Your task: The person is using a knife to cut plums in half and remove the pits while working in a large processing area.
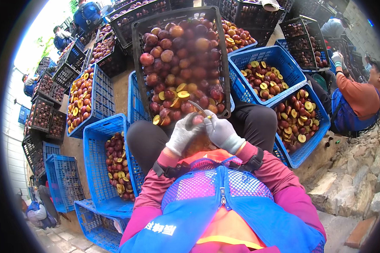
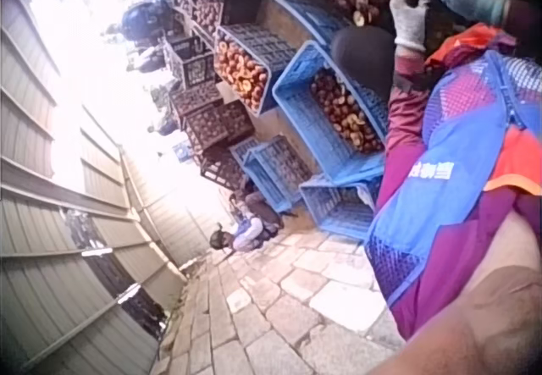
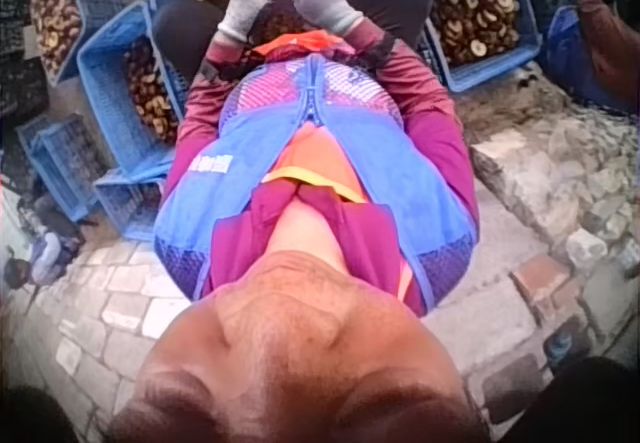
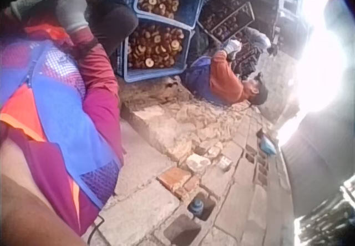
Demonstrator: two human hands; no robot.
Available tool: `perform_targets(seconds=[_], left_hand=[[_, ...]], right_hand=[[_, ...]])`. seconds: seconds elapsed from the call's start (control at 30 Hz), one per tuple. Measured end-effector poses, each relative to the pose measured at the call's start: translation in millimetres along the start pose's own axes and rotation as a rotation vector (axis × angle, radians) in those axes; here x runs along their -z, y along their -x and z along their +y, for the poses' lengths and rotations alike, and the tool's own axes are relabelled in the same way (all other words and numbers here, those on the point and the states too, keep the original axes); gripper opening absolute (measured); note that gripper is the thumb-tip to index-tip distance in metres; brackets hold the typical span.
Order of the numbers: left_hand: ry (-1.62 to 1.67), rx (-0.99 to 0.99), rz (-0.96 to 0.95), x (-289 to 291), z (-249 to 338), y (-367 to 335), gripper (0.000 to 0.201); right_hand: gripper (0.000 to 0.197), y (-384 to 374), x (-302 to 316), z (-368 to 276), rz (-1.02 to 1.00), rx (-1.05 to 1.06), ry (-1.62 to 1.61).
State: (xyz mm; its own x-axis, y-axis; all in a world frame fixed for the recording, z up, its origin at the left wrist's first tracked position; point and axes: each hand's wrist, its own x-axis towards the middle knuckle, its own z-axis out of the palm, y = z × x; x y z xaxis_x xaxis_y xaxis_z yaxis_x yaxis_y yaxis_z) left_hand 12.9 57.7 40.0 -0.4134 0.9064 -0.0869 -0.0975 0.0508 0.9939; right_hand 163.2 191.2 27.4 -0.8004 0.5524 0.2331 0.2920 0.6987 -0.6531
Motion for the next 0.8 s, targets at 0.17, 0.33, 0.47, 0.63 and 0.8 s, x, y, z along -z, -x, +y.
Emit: perform_targets(seconds=[0.17,0.33,0.47,0.63,0.8], left_hand=[[-0.816,-0.488,0.366,3,14,-2,0.06],[0.623,-0.005,0.067,23,47,-2,0.043],[0.849,0.007,-0.062,18,55,0,0.03],[0.957,0.063,0.042,13,38,3,0.026],[0.897,0.089,0.04,10,39,6,0.027]], right_hand=[[0.047,11,11,31,-0.087,0.039,0.359],[0.04,1,30,-12,0.112,0.161,-0.205],[0.039,5,35,-27,0.002,0.203,-0.232],[0.04,11,27,-27,0.019,0.197,-0.088],[0.04,11,27,-34,0.059,0.231,0.026]])
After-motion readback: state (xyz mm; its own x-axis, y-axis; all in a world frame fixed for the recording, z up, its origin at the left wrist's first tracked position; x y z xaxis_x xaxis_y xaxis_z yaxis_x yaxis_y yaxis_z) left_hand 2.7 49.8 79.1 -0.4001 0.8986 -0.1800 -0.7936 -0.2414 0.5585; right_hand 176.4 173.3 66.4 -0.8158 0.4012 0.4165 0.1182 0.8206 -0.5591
